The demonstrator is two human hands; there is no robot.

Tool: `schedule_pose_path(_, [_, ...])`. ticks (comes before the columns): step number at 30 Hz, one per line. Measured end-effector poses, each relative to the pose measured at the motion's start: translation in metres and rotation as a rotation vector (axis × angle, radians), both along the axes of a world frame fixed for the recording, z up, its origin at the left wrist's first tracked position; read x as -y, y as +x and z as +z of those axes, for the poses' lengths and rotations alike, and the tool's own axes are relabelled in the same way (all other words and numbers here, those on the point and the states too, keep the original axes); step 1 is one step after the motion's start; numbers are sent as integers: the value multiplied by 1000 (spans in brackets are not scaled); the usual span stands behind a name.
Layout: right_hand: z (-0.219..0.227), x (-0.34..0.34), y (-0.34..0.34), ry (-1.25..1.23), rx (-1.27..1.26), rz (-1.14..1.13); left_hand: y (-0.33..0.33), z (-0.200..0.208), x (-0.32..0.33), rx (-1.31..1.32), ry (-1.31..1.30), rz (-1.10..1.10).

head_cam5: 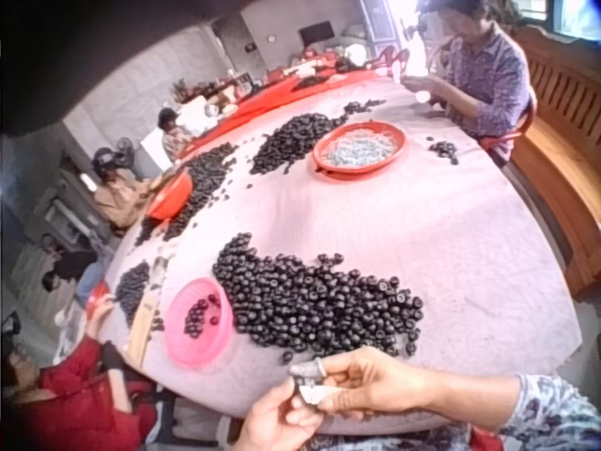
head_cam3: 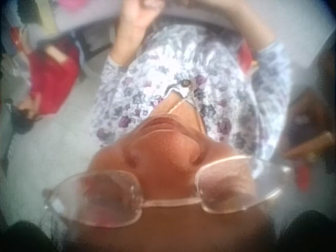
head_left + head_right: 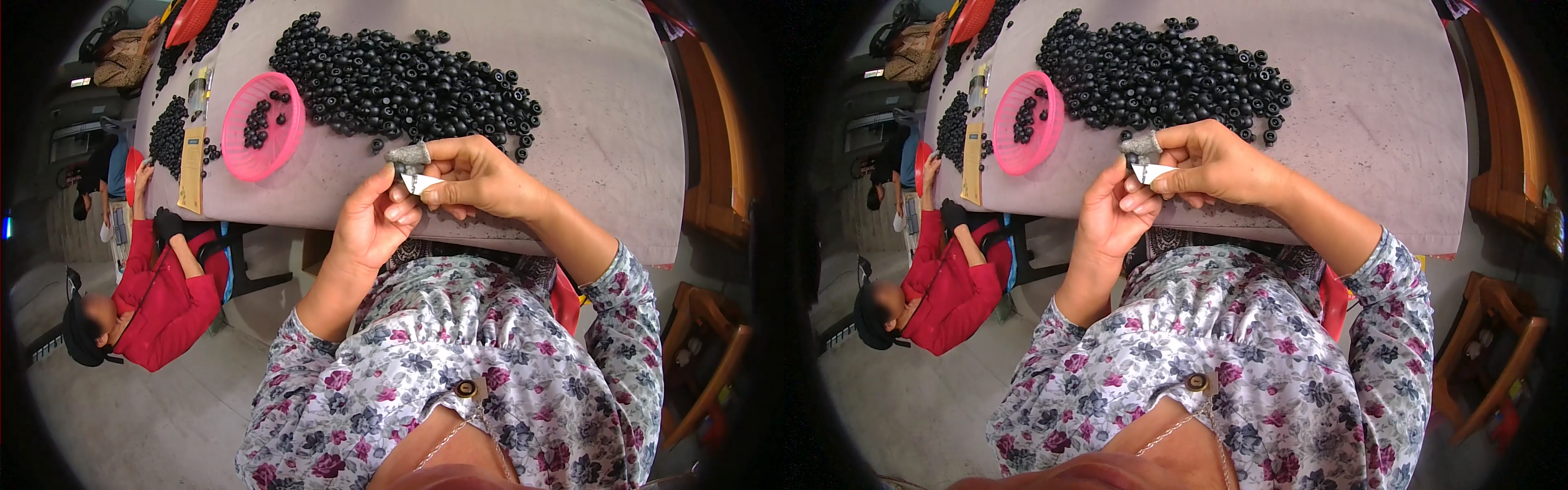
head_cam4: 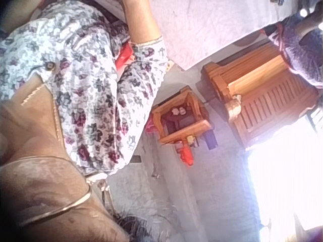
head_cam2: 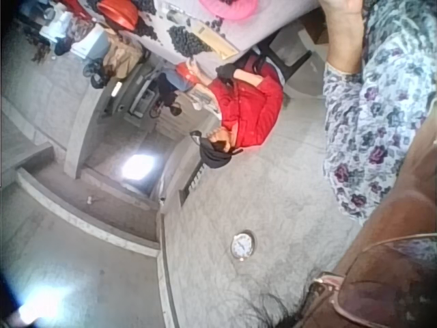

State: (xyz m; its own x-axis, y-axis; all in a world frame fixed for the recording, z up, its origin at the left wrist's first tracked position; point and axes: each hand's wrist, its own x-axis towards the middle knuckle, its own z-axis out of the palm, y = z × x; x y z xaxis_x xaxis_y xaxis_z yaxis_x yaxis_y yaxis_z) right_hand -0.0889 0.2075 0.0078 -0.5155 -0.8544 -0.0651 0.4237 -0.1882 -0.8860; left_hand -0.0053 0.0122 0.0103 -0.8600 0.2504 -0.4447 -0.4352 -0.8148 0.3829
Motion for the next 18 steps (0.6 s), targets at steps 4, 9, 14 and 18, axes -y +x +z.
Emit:
schedule_pose_path(4, [0,1,1,7,-4,-16,0,-2,0,-8,-4,-4])
schedule_pose_path(9, [-2,1,1,3,10,-19,0,1,-2,-4,-4,-4])
schedule_pose_path(14, [-7,0,-1,9,15,-21,-1,6,-4,2,-9,-53])
schedule_pose_path(18, [-5,2,-2,-4,64,-34,3,2,6,-16,-47,-2])
